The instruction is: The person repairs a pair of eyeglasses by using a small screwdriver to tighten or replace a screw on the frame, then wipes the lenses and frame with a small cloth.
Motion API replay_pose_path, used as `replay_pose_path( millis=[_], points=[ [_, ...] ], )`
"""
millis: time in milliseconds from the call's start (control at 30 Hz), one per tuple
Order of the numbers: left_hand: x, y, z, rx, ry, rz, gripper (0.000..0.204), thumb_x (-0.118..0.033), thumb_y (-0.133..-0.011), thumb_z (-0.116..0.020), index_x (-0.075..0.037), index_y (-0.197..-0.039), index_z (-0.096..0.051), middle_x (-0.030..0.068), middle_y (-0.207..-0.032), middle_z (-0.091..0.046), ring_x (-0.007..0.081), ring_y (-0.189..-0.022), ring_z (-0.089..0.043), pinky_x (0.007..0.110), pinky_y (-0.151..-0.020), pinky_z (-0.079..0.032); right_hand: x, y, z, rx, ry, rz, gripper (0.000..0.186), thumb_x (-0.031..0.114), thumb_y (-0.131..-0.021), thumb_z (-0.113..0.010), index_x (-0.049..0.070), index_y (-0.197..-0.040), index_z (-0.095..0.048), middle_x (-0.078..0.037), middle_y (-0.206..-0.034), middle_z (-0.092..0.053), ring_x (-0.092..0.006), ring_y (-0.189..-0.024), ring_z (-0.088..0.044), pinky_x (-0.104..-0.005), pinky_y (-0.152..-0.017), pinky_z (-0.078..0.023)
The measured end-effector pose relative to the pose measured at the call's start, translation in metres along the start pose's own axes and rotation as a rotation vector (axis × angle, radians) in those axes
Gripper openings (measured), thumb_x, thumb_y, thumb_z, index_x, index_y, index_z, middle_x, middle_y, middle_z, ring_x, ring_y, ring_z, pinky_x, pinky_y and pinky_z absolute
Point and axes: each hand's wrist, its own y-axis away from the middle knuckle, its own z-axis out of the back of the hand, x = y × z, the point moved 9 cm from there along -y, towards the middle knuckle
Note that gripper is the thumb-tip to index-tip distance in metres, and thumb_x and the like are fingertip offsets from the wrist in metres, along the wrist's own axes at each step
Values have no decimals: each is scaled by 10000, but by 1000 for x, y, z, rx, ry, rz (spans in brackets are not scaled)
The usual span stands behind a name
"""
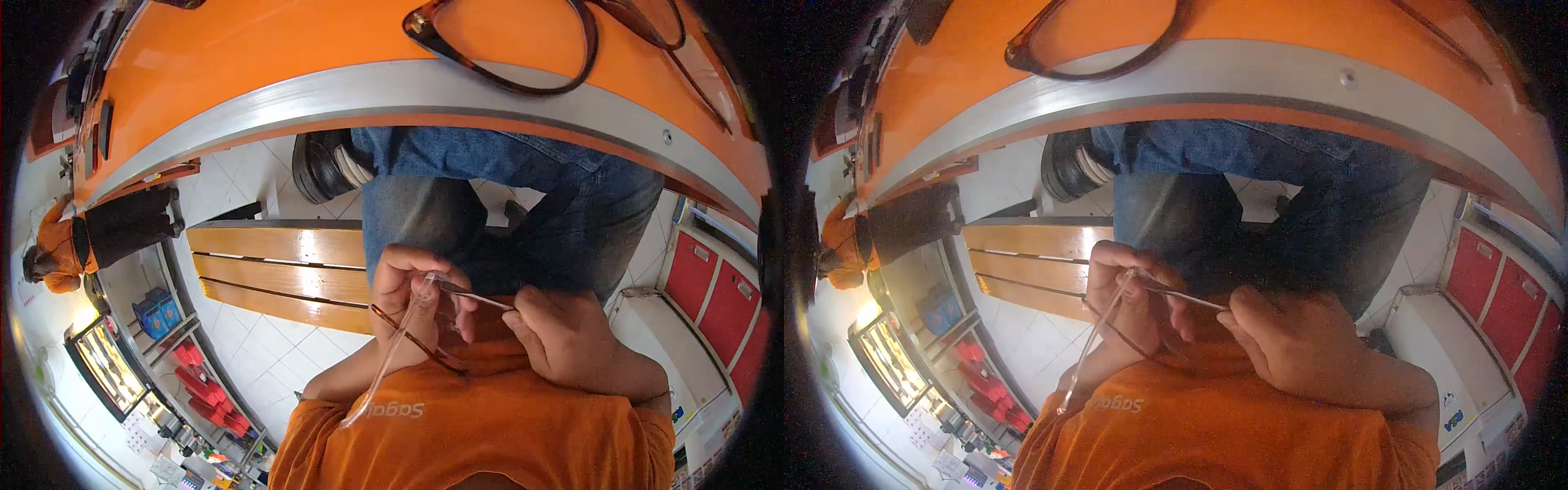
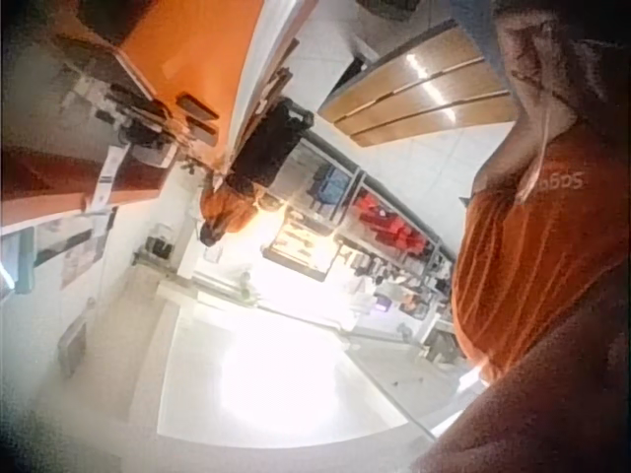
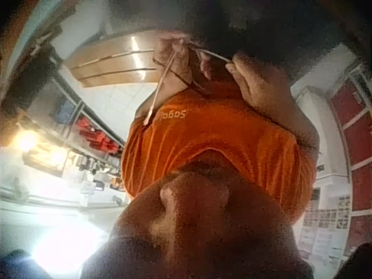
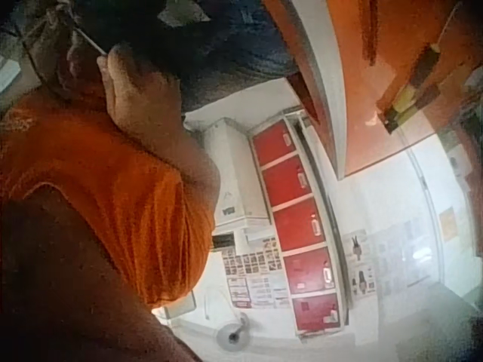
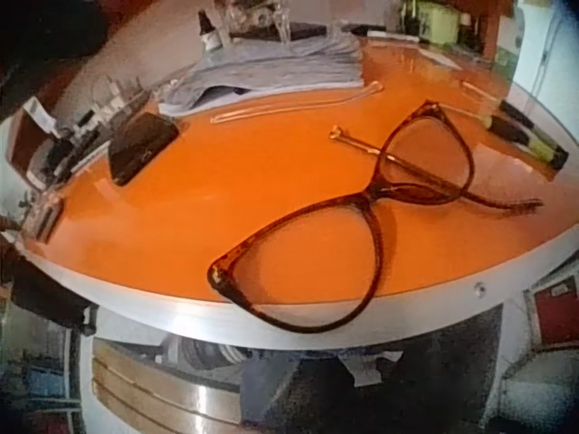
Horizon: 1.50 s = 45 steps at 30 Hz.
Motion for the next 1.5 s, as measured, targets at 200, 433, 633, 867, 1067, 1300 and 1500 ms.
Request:
replay_pose_path(
  millis=[200, 433, 633, 867, 1067, 1300, 1500],
  points=[
    [-10, 3, -8, -26, -271, -10, 297, -77, -956, -560, -11, -1188, -387, 117, -788, -571, 127, -557, -553, 256, -499, -500, 2, 0, 6, -52, 40, -15, 231, 216, -915, -605, 72, -796, -468, -115, -609, -553, -325, -521, -597, -435, -459, -478],
    [-6, 3, -2, -105, -183, -31, 384, -150, -912, -657, -13, -1163, -400, 112, -797, -569, 139, -548, -557, 255, -486, -479, 7, -2, 8, -58, 77, 15, 238, 217, -912, -611, 74, -778, -476, -112, -610, -555, -315, -509, -594, -429, -450, -479],
    [-7, 2, -2, -90, -191, -22, 345, -149, -902, -667, -25, -1096, -409, 120, -809, -578, 138, -542, -560, 250, -479, -476, 10, -3, 8, -72, 79, 42, 236, 208, -899, -629, 78, -771, -480, -105, -595, -543, -308, -498, -590, -423, -436, -474],
    [-7, 2, 0, -114, -215, -25, 317, -147, -907, -658, -28, -1072, -416, 124, -835, -591, 136, -562, -580, 248, -492, -496, 8, -3, 6, -65, 96, 23, 243, 218, -900, -627, 86, -766, -474, -96, -611, -549, -297, -492, -585, -421, -435, -474],
    [-10, 1, 2, -131, -336, 1, 252, -180, -923, -647, -9, -991, -475, 110, -788, -604, 128, -549, -583, 242, -470, -487, 8, -4, 6, -95, 110, 40, 227, 215, -908, -615, 84, -785, -476, -106, -625, -552, -303, -515, -600, -419, -442, -482],
    [-9, -2, 5, -193, -380, 46, 226, -187, -936, -634, -14, -955, -490, 81, -680, -587, 118, -505, -565, 244, -439, -473, -1, -5, -6, -118, 8, 33, 214, 174, -914, -607, 58, -796, -471, -121, -634, -542, -316, -534, -594, -409, -454, -461],
    [-9, -1, 9, -278, -322, 83, 228, -190, -943, -627, -39, -930, -457, 81, -661, -576, 124, -480, -552, 246, -416, -463, 1, -9, -12, -137, -56, 54, 206, 101, -913, -610, 16, -807, -455, -136, -608, -491, -308, -525, -569, -389, -459, -417]
  ],
)
